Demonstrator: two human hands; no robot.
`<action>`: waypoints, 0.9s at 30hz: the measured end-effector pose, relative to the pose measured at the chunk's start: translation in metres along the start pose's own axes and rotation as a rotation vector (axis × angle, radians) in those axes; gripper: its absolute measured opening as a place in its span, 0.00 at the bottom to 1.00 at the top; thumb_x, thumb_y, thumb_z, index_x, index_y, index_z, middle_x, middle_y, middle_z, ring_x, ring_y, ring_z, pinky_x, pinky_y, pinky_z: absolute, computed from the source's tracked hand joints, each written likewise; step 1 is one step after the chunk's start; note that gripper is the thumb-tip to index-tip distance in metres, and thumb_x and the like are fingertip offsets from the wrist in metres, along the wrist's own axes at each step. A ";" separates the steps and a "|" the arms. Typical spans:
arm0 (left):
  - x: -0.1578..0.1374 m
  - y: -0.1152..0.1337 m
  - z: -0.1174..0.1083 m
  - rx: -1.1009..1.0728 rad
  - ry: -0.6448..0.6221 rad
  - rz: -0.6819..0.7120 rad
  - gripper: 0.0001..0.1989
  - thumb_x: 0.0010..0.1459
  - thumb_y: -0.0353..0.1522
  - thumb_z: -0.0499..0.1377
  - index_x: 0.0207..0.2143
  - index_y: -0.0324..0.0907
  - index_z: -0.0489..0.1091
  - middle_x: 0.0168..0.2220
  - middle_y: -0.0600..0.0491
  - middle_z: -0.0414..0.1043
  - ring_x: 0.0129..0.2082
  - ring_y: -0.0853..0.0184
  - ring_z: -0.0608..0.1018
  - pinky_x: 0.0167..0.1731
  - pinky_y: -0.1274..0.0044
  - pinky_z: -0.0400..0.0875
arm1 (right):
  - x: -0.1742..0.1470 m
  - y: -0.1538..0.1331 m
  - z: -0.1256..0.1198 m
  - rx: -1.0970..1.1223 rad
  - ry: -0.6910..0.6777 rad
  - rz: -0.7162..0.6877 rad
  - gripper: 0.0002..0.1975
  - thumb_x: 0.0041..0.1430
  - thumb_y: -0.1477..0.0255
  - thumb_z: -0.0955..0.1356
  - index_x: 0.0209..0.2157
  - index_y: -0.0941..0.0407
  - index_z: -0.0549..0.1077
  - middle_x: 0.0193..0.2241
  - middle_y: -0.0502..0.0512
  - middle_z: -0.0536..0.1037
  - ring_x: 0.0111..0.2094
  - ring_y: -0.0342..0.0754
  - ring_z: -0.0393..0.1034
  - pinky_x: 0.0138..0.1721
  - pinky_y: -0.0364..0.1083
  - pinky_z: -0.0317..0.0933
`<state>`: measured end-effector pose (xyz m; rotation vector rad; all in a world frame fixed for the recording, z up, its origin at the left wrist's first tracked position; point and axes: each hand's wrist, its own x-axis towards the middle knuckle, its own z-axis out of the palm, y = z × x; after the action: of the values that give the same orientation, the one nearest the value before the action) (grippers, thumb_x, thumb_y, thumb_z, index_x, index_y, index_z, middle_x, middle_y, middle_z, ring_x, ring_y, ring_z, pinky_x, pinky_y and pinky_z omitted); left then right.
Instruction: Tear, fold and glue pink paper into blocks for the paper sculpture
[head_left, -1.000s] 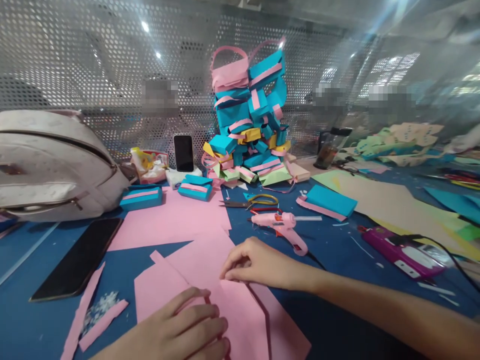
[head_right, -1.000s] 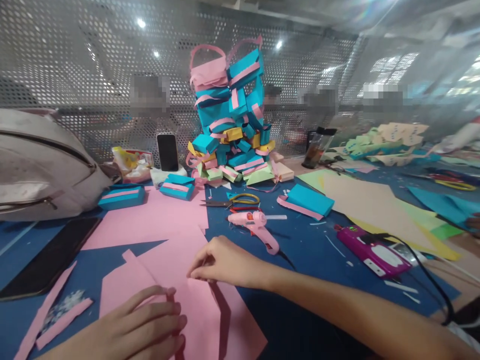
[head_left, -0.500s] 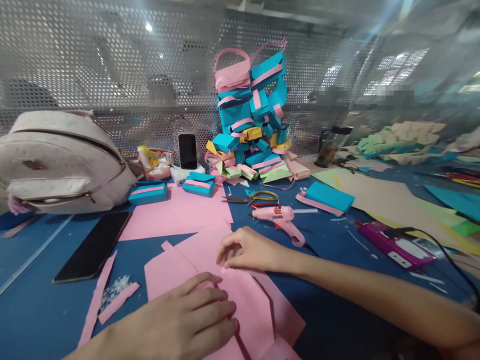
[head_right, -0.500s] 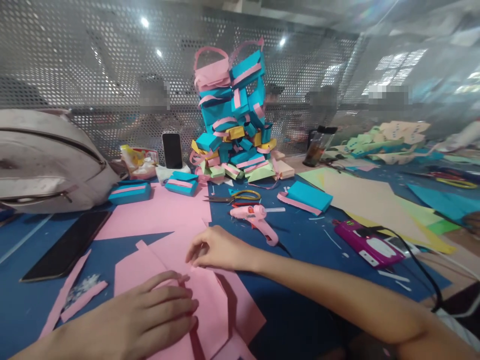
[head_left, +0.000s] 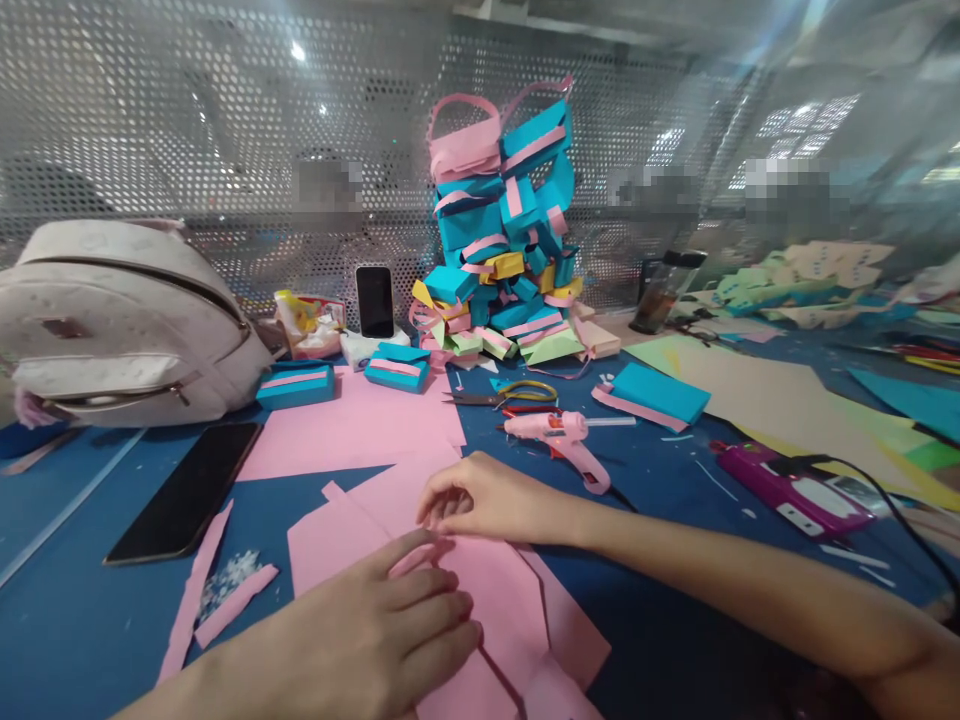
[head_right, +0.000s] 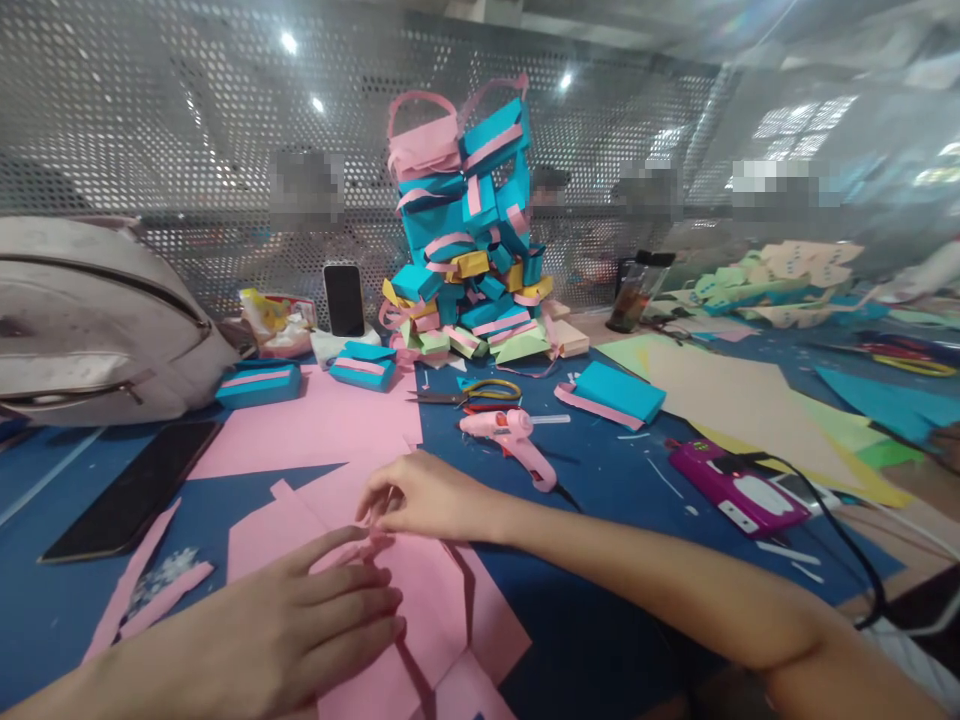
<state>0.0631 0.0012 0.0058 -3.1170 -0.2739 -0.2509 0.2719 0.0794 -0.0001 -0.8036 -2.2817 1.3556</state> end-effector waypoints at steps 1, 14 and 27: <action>0.000 0.000 0.000 0.020 0.010 -0.006 0.16 0.70 0.30 0.50 0.56 0.35 0.66 0.52 0.46 0.74 0.53 0.61 0.74 0.68 0.60 0.42 | -0.001 0.000 0.000 -0.001 0.004 -0.003 0.14 0.51 0.83 0.67 0.38 0.59 0.79 0.32 0.54 0.82 0.33 0.45 0.77 0.35 0.40 0.68; 0.007 0.003 -0.019 0.070 -0.143 -0.063 0.23 0.70 0.38 0.47 0.63 0.38 0.60 0.58 0.48 0.69 0.56 0.59 0.73 0.64 0.61 0.57 | -0.001 0.007 -0.002 0.061 0.027 0.056 0.08 0.52 0.81 0.70 0.36 0.60 0.80 0.30 0.54 0.82 0.33 0.45 0.77 0.34 0.39 0.67; 0.005 0.000 0.012 0.170 0.142 -0.066 0.25 0.73 0.40 0.39 0.55 0.39 0.70 0.51 0.51 0.76 0.50 0.61 0.76 0.63 0.63 0.58 | -0.001 0.006 0.000 0.030 0.052 0.034 0.08 0.52 0.82 0.70 0.32 0.58 0.80 0.28 0.51 0.82 0.32 0.44 0.76 0.33 0.38 0.63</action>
<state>0.0700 0.0020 -0.0049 -2.9089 -0.3744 -0.4239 0.2747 0.0811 -0.0050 -0.8617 -2.2126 1.3636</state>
